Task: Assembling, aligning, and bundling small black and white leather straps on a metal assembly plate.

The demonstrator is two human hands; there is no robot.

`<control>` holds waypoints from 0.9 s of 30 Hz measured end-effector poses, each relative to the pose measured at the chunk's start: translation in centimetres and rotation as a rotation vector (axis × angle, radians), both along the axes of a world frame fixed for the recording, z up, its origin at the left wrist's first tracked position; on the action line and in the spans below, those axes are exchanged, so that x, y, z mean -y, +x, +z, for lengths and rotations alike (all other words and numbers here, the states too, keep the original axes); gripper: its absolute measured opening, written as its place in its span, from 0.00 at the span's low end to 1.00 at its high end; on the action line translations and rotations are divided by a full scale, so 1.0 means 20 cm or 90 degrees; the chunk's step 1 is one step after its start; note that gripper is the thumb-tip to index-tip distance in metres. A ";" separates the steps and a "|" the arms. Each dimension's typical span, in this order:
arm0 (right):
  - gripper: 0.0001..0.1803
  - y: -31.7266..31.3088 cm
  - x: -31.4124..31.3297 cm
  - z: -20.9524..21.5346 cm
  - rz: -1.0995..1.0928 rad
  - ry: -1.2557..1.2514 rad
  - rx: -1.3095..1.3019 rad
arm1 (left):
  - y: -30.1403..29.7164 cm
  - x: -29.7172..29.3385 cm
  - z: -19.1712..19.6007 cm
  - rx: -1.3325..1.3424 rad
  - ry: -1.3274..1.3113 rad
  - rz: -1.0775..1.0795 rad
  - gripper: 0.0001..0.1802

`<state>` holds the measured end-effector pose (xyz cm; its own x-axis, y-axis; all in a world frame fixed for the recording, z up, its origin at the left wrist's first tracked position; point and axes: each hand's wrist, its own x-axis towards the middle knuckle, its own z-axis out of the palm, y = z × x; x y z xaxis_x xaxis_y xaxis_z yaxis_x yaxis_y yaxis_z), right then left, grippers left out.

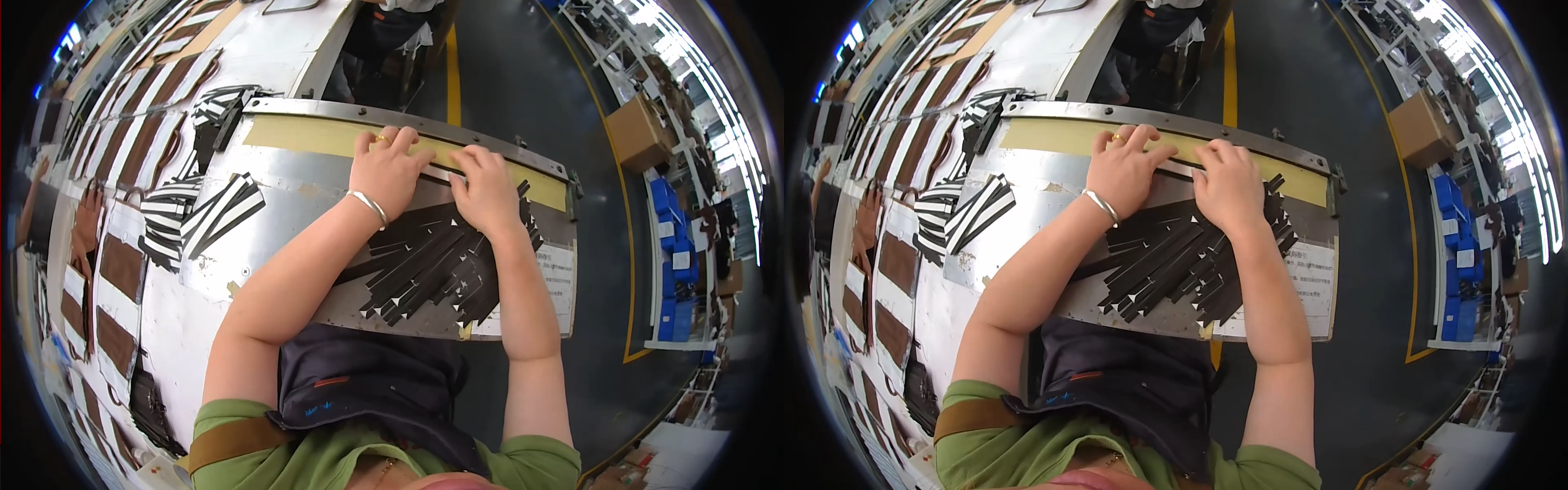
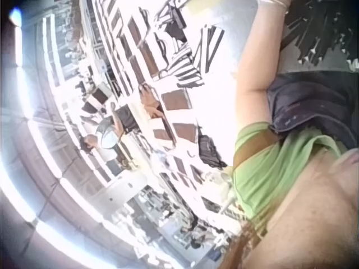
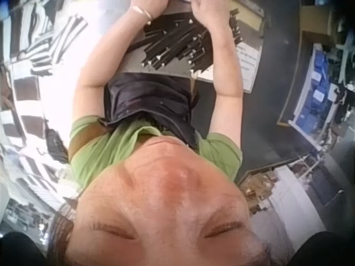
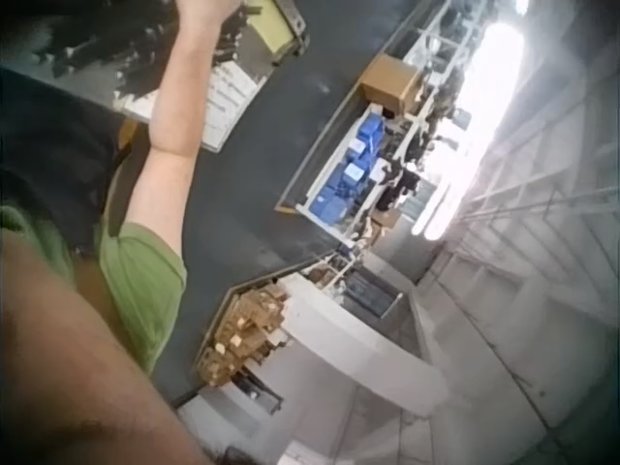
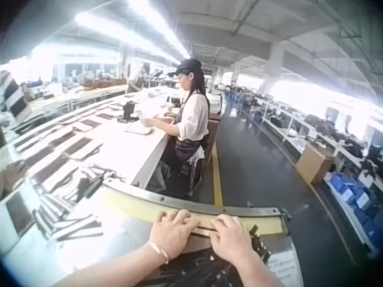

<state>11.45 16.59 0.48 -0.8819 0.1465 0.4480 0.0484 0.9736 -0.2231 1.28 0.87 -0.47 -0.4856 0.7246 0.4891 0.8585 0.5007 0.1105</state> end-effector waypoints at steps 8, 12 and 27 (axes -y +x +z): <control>0.17 0.01 0.06 0.00 -0.028 0.036 0.064 | 0.01 -0.02 -0.03 0.023 -0.024 0.037 0.17; 0.18 0.00 0.06 -0.01 -0.078 0.052 0.064 | 0.01 -0.01 -0.03 0.037 -0.061 0.039 0.23; 0.20 0.00 0.03 -0.03 -0.102 0.035 0.084 | 0.02 -0.02 -0.03 0.072 -0.062 0.041 0.27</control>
<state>11.48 16.05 -0.18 -0.9009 0.2680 0.3413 0.2290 0.9617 -0.1507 1.64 1.25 -1.05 -0.5808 0.7313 0.3577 0.8089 0.5679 0.1523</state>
